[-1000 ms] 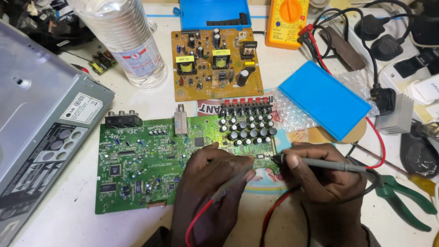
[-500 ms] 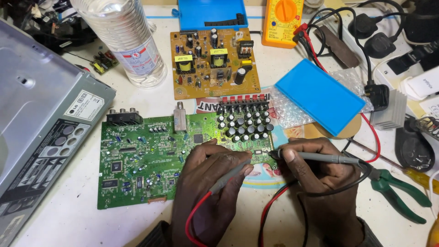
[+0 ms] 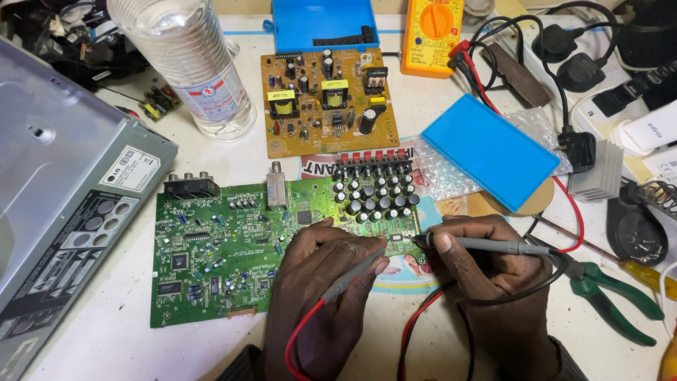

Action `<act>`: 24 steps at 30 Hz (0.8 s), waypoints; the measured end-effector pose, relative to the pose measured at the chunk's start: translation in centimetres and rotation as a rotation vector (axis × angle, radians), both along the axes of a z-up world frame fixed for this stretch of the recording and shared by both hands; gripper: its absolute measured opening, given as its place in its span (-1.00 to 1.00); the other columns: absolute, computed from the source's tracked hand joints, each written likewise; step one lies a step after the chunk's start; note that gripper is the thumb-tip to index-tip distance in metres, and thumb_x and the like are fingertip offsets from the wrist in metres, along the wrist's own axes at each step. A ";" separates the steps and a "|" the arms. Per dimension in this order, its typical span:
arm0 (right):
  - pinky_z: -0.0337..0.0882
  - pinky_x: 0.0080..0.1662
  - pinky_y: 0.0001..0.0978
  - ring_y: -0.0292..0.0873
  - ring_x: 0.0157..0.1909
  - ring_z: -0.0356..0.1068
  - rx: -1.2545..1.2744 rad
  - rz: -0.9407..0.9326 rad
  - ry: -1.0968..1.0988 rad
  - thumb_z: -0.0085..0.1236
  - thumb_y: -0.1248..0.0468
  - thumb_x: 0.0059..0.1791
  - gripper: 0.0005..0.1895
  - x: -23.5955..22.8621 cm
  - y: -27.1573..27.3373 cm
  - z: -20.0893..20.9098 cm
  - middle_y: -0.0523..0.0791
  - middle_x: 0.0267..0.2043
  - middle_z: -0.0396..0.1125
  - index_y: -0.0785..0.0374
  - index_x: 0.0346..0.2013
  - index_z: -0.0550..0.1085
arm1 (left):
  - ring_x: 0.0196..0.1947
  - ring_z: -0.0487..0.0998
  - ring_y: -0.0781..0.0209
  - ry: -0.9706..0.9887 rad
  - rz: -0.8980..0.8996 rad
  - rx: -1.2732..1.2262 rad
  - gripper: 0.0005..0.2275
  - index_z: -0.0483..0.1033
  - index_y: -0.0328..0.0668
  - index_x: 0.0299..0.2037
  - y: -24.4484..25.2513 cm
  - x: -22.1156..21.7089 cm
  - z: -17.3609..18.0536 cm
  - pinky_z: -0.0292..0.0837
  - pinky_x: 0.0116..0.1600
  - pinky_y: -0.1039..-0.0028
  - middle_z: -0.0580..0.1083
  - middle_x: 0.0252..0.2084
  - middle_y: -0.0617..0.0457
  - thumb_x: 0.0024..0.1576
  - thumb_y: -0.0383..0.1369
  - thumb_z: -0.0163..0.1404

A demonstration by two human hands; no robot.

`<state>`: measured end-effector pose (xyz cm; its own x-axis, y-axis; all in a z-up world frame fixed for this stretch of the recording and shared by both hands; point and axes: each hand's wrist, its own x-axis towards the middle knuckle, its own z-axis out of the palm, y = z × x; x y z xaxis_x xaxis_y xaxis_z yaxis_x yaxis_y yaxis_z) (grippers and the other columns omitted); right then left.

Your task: The person uses a multimeter to test a green circuit board, touching various points with the probes. They then pick up a soldering iron and appear to prepare for soldering.

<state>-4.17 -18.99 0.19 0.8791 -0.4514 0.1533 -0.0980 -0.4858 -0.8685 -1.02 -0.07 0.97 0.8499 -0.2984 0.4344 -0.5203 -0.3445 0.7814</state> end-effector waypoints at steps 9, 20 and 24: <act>0.49 -0.19 -0.46 -0.27 -0.29 0.52 -0.130 0.030 -0.041 0.22 0.30 -0.02 -0.89 0.0 -0.4 -0.4 -0.12 -0.34 0.56 0.28 -0.34 0.62 | -0.15 0.55 0.12 0.048 0.026 -0.019 -0.79 0.65 -0.14 -0.13 -0.1 0.1 0.2 0.48 0.02 0.27 0.67 -0.19 0.11 0.22 -0.29 -0.04; 0.55 -0.17 -0.40 -0.19 -0.25 0.57 -0.054 0.000 -0.014 0.23 0.32 -0.05 -0.90 0.1 -0.5 -0.9 -0.06 -0.29 0.59 0.32 -0.35 0.61 | -0.14 0.56 0.02 0.015 0.002 -0.014 -0.79 0.63 -0.13 -0.12 -0.1 0.3 -0.7 0.46 0.07 0.15 0.68 -0.09 0.14 0.26 -0.28 -0.07; 0.55 -0.14 -0.40 -0.19 -0.22 0.57 -0.074 0.024 -0.037 0.21 0.32 -0.04 -0.89 0.1 -0.7 -1.1 -0.06 -0.26 0.58 0.32 -0.34 0.61 | -0.13 0.54 0.00 0.032 0.007 -0.023 -0.77 0.64 -0.14 -0.11 -0.1 0.2 -0.7 0.43 0.14 0.06 0.68 -0.10 0.15 0.27 -0.26 -0.08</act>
